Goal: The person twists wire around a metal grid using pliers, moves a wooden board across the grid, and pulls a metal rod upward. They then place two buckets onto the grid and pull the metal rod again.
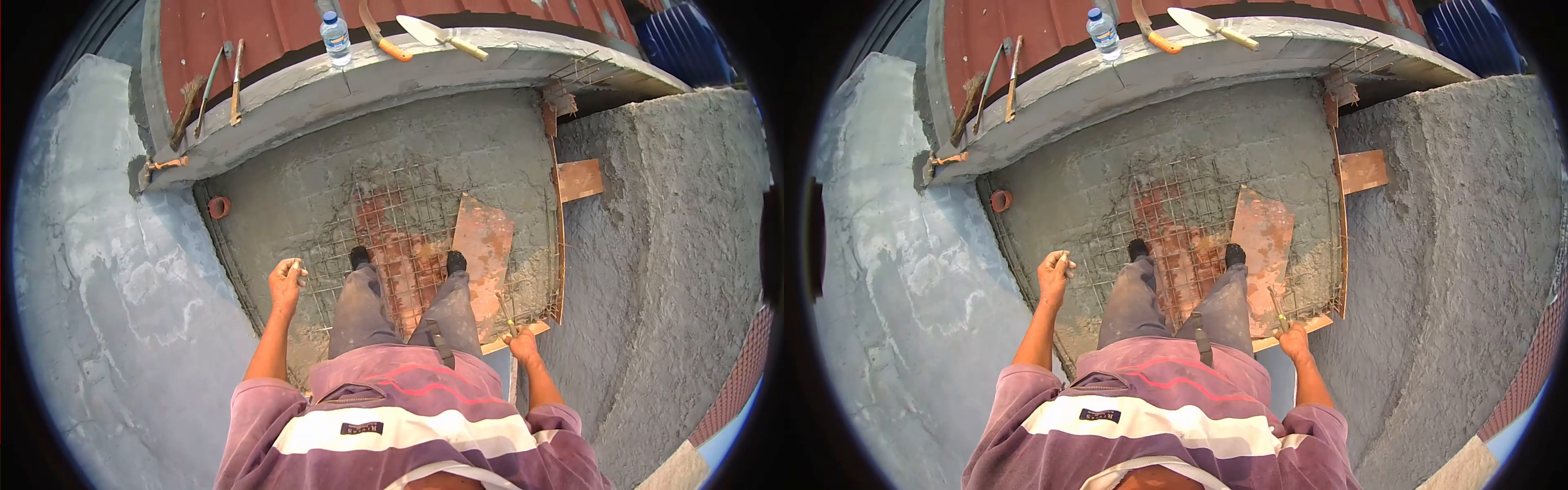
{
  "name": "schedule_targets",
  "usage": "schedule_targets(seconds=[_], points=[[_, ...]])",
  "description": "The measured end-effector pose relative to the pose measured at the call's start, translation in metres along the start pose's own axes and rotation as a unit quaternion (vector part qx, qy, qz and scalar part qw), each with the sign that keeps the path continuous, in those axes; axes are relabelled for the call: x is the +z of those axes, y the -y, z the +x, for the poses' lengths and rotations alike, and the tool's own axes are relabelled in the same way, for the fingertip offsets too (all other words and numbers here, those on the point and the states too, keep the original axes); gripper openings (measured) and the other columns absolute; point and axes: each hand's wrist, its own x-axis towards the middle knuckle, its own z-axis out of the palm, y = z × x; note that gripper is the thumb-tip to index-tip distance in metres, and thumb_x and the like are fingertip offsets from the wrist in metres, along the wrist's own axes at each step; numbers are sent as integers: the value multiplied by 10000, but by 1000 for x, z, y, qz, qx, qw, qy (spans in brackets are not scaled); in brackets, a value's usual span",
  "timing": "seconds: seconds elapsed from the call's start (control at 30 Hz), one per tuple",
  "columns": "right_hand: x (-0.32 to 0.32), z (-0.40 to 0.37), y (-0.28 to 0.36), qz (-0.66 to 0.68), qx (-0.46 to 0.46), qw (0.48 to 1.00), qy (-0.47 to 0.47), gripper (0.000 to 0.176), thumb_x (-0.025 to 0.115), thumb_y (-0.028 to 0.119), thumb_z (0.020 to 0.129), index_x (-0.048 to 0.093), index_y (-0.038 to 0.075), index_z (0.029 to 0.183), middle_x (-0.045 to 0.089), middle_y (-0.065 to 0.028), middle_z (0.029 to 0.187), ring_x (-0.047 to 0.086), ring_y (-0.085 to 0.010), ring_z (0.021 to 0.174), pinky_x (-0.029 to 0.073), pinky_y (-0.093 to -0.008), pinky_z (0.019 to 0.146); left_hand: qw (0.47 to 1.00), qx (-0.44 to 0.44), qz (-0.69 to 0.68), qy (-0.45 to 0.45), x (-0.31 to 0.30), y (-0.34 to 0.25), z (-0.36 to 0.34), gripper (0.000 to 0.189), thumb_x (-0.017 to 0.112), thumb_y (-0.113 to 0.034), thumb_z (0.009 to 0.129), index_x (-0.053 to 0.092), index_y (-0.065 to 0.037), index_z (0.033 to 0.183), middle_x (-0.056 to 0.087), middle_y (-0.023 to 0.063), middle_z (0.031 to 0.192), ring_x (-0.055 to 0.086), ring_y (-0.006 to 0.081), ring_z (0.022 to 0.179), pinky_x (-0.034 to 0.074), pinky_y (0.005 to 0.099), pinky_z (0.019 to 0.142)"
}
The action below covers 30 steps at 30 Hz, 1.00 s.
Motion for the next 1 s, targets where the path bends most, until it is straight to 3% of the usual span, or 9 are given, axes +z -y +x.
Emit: schedule_targets(seconds=[0.17, 0.33, 0.43, 0.53, 0.6, 0.73, 0.8, 0.83, 1.0], points=[[30, -58, 88, 97, -67, 987, -112, 447, 789, 230, 821, 646, 21, 1189, 711, -249, 1045, 687, -390, 1031, 523, -456, 901, 991, 6, 72, 114, 10, -21, 30, 117, 671, -146, 942, 701, -33, 933, 685, 12, 805, 547, 69, 638, 434, 248, 569], [48, -102, 201, 223, -86, 970, -43, 579, 784, 250, 842, 558, 45, 1333, 698, -223, 1007, 690, -355, 985, 522, -445, 870, 949, -13, 120, 292, 61, -57, -10, 219, 790, -236, 889, 719, -30, 869, 651, -29, 761, 509, 51, 647, 405, 241, 583], [87, -96, 247, 251, -143, 956, -55, 643, 791, 243, 840, 474, 62, 1369, 648, -185, 890, 672, -354, 888, 516, -447, 801, 919, -142, 104, 353, 87, -63, -40, 273, 804, -324, 896, 745, -58, 921, 638, -58, 761, 488, 27, 616, 359, 215, 541], [98, -90, 293, 269, -174, 947, 27, 607, 743, 219, 869, 410, 67, 1354, 682, -289, 1008, 667, -488, 982, 520, -541, 822, 893, -240, 20, 379, 109, -58, -52, 341, 779, -366, 916, 722, -83, 1098, 516, -102, 664, 385, 21, 504, 268, 216, 446], [122, -78, 305, 297, -237, 924, 32, 576, 715, 187, 877, 393, 77, 1341, 673, -302, 1030, 644, -516, 1006, 512, -568, 810, 891, -300, 4, 341, 120, -40, -44, 253, 745, -346, 936, 673, -106, 972, 461, -77, 622, 358, 48, 469, 255, 231, 431], [172, 5, 284, 375, -304, 861, 161, 577, 784, 415, 871, 577, 40, 1259, 691, -208, 988, 692, -330, 878, 541, -438, 779, 940, -276, 54, 195, 129, -1, -18, 169, 651, -239, 947, 595, -132, 828, 450, -54, 613, 346, 69, 441, 230, 245, 403], [200, 81, 246, 383, -243, 885, 107, 470, 768, 444, 887, 699, 7, 1048, 687, -187, 967, 680, -274, 866, 527, -414, 748, 947, -259, 84, 170, 112, 30, 4, 149, 593, -193, 924, 563, -136, 790, 441, -57, 619, 365, 76, 468, 252, 255, 423], [198, 119, 225, 324, -174, 930, 31, 445, 781, 413, 866, 675, 8, 1015, 703, -203, 1008, 684, -382, 898, 535, -455, 805, 957, -230, 93, 147, 104, 45, 11, 151, 591, -197, 920, 570, -128, 788, 446, -60, 624, 379, 78, 489, 273, 261, 442], [297, 334, 98, 135, 83, 984, -83, 349, 739, 233, 895, 638, 25, 1156, 674, -261, 1161, 643, -440, 1138, 520, -511, 944, 950, -62, 255, 170, 15, 147, 33, 160, 578, -178, 920, 607, -56, 820, 513, -30, 671, 459, 109, 568, 365, 294, 532]])
